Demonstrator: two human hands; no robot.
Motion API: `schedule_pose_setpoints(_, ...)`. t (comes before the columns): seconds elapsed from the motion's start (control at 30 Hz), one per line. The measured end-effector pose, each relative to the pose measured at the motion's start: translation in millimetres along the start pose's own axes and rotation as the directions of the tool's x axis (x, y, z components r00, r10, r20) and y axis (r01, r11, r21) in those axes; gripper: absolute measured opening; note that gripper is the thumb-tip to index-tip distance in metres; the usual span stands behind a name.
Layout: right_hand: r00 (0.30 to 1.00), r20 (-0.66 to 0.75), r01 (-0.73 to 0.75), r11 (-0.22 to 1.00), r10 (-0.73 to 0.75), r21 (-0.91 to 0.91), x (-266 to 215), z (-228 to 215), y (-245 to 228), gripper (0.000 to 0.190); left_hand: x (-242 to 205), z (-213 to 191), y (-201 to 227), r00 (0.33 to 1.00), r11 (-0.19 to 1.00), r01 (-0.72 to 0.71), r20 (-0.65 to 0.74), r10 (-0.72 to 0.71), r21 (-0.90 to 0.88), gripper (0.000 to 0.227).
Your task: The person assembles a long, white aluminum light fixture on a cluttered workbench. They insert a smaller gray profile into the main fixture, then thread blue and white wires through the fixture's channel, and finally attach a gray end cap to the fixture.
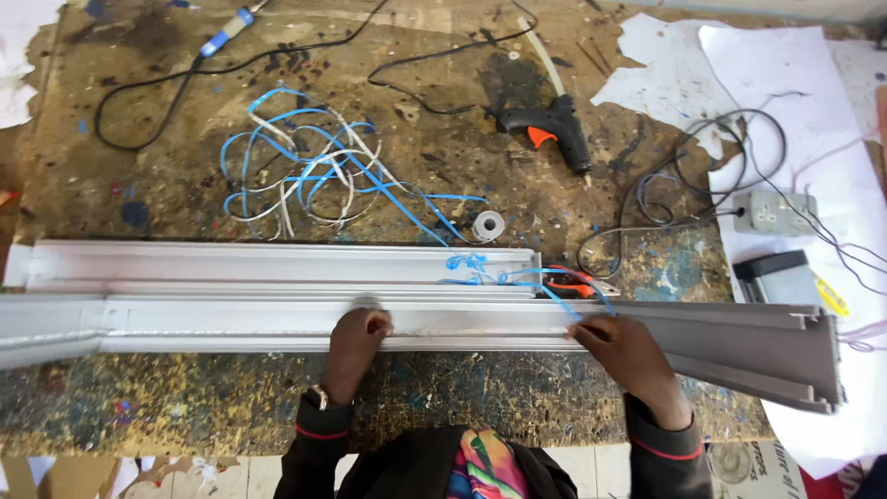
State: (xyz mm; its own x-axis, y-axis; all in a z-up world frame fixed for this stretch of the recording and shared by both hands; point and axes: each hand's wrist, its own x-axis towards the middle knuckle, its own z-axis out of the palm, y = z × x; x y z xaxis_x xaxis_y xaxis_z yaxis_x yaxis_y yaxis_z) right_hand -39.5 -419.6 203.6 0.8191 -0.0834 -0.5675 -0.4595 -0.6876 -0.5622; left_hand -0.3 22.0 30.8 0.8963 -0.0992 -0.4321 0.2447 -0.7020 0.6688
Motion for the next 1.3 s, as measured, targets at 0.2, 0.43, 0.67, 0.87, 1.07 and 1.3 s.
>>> schedule_pose_setpoints(0.2,0.994,-0.077,-0.099,0.967,0.083,-0.234,47,31,93,0.036,0,6,-17,1.0,0.989,0.023,-0.019,-0.026,-0.146,0.015)
schedule_pose_setpoints(0.43,0.983,-0.149,-0.157,0.918,0.109,-0.363,84,54,130,0.036,2,2,-13,1.0,0.992,0.027,-0.008,-0.029,-0.127,0.015)
schedule_pose_setpoints(0.67,0.99,-0.074,-0.141,0.914,0.122,-0.38,92,58,142,0.034,1,2,-14,1.0,0.988,0.003,-0.022,-0.007,-0.157,0.015)
schedule_pose_setpoints(0.87,0.994,0.004,-0.106,0.971,0.109,-0.214,103,56,152,0.036,6,10,-23,1.0,0.985,0.006,-0.016,-0.009,-0.175,0.013)
schedule_pose_setpoints(1.07,0.999,0.021,-0.028,0.867,0.044,-0.498,135,60,203,0.033,-1,3,-14,1.0,0.984,-0.009,-0.01,0.007,-0.18,0.012)
schedule_pose_setpoints(1.3,0.995,-0.024,-0.094,0.849,0.095,-0.519,123,45,167,0.021,0,5,-15,1.0,0.986,-0.02,-0.009,0.019,-0.167,0.01)
